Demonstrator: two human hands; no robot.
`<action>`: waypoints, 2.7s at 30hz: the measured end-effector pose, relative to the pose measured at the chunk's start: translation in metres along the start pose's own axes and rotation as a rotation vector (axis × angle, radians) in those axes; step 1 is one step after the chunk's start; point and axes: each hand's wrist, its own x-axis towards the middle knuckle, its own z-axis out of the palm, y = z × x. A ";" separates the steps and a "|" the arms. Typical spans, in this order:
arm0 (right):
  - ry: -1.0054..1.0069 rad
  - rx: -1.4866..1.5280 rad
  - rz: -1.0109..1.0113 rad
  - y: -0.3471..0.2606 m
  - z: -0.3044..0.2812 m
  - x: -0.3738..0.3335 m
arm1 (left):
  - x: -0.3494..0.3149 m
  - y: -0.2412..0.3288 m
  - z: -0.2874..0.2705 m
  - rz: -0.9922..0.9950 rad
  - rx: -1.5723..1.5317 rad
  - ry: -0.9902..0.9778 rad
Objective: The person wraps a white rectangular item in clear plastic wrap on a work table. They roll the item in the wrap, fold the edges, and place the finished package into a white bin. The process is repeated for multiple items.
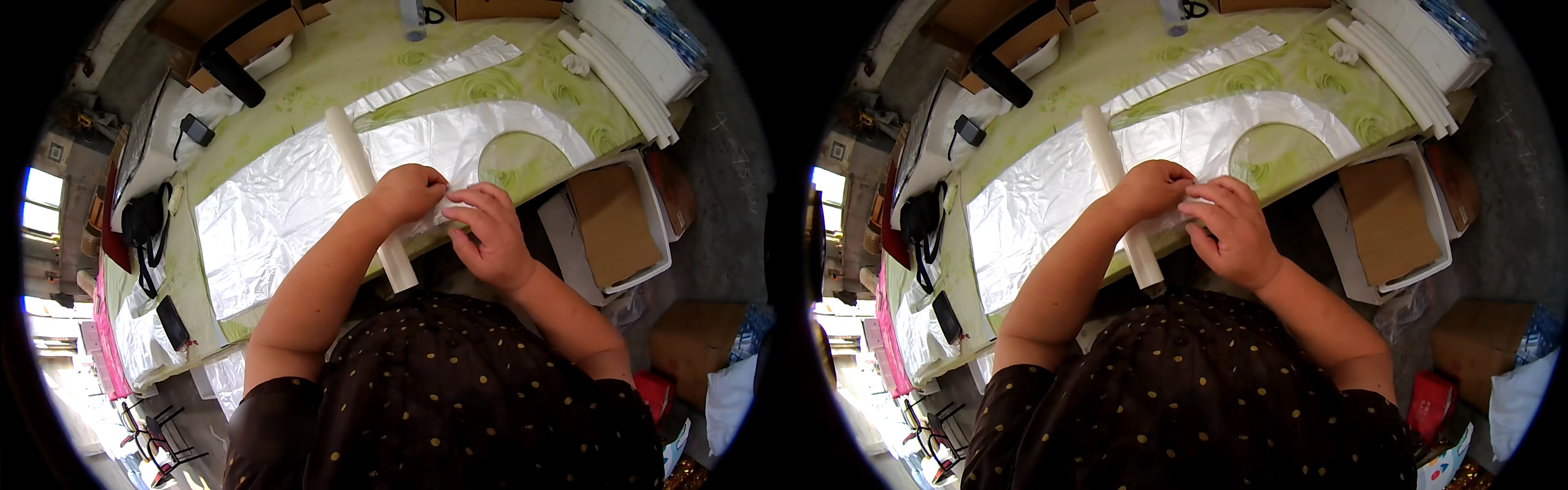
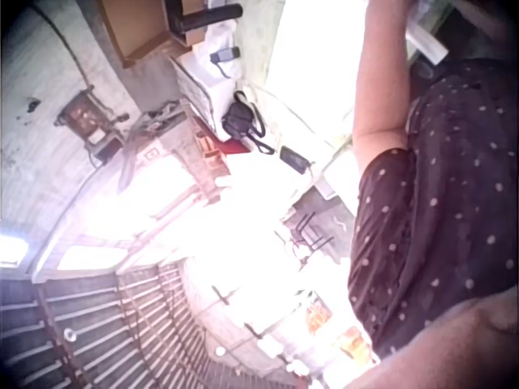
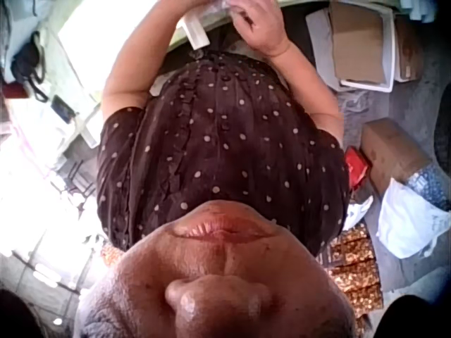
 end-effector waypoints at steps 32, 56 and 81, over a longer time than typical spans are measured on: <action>0.179 -0.234 0.067 0.127 0.023 0.052 | -0.035 -0.034 -0.096 0.079 -1.284 0.486; 0.021 -0.402 0.021 0.137 0.026 0.055 | -0.096 -0.132 0.013 -0.008 0.352 0.608; -0.209 -0.089 -0.077 -0.015 0.111 0.054 | -0.103 -0.129 -0.043 0.369 0.170 0.576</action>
